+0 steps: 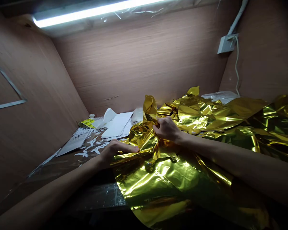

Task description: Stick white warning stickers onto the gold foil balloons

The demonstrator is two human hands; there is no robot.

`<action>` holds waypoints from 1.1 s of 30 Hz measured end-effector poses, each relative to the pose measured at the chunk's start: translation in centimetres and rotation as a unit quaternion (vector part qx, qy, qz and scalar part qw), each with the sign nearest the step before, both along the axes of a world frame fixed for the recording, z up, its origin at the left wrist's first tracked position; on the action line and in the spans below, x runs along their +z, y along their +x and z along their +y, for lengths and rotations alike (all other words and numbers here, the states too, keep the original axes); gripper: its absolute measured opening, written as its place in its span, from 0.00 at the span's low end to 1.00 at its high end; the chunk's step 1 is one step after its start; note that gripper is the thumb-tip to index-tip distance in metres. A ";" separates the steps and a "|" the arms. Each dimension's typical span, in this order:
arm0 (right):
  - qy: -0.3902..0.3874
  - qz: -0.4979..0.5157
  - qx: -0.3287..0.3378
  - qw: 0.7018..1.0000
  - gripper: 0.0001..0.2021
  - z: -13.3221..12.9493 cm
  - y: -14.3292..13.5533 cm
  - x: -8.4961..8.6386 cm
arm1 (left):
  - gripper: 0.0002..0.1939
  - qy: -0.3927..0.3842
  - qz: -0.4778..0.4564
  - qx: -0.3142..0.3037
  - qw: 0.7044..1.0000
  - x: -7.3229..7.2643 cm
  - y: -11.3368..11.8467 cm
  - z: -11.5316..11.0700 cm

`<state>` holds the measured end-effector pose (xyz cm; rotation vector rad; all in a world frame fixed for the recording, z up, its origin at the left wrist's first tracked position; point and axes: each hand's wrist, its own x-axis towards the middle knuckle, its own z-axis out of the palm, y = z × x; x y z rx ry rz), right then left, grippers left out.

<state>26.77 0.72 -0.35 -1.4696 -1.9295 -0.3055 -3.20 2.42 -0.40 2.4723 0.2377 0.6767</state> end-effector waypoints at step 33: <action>-0.145 -0.254 0.328 0.898 0.36 -0.3 1.0 1.5 | 0.21 0.062 0.060 -0.095 0.992 0.2 -0.4 1.2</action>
